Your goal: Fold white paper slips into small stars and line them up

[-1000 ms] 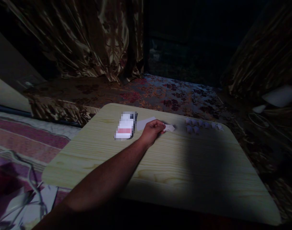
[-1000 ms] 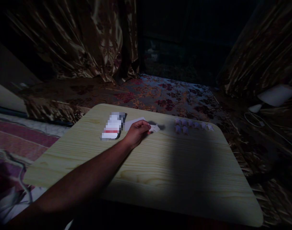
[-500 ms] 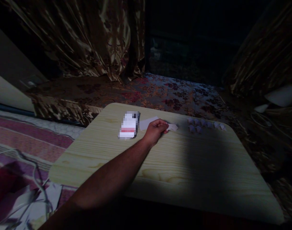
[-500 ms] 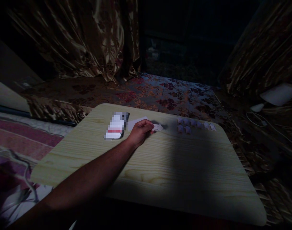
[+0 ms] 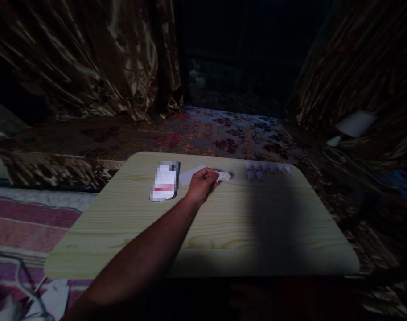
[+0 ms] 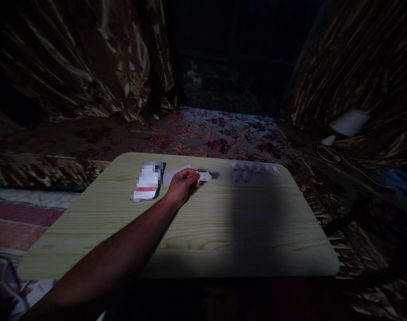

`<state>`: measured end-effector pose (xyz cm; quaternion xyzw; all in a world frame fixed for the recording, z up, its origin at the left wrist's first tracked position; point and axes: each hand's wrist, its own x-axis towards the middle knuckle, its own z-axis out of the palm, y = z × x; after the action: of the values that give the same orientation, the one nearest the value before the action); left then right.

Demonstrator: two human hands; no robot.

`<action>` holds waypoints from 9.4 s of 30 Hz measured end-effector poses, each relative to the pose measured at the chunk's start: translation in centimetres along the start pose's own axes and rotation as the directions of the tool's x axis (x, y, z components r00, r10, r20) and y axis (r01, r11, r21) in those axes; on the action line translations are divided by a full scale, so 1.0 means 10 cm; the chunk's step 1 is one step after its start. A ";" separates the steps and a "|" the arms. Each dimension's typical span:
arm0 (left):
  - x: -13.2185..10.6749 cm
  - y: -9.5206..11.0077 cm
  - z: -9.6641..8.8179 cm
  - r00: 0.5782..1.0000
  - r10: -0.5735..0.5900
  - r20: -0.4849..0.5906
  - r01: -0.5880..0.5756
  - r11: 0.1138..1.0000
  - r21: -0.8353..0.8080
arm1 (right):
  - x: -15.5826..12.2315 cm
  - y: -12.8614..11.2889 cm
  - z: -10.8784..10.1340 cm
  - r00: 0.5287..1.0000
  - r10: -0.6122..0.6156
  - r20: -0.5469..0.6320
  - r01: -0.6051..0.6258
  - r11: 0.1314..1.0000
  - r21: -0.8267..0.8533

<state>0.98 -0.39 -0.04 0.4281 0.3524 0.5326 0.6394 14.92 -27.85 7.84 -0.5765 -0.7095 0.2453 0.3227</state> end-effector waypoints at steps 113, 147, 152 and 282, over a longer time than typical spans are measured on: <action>0.11 0.00 0.00 0.998 0.065 -0.005 -0.065 0.997 -0.043 | 2.32 1.22 0.54 0.942 0.288 -0.170 -0.082 0.691 0.718; 0.08 -0.04 0.01 0.992 0.073 0.107 -0.077 0.996 0.037 | 2.33 1.24 0.56 0.941 0.257 -0.222 -0.031 0.714 0.699; 0.07 -0.04 0.02 0.992 0.065 0.105 -0.068 0.997 0.025 | 2.32 1.22 0.56 0.945 0.242 -0.219 -0.030 0.734 0.679; -0.03 0.01 0.10 0.988 0.143 0.066 -0.153 0.969 0.195 | 2.29 1.21 0.52 0.948 0.059 -0.312 0.112 0.857 0.504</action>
<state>1.76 -0.83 0.41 0.5287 0.3545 0.5296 0.5606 16.12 -2.80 -0.36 -0.4909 -0.5648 0.3261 0.5776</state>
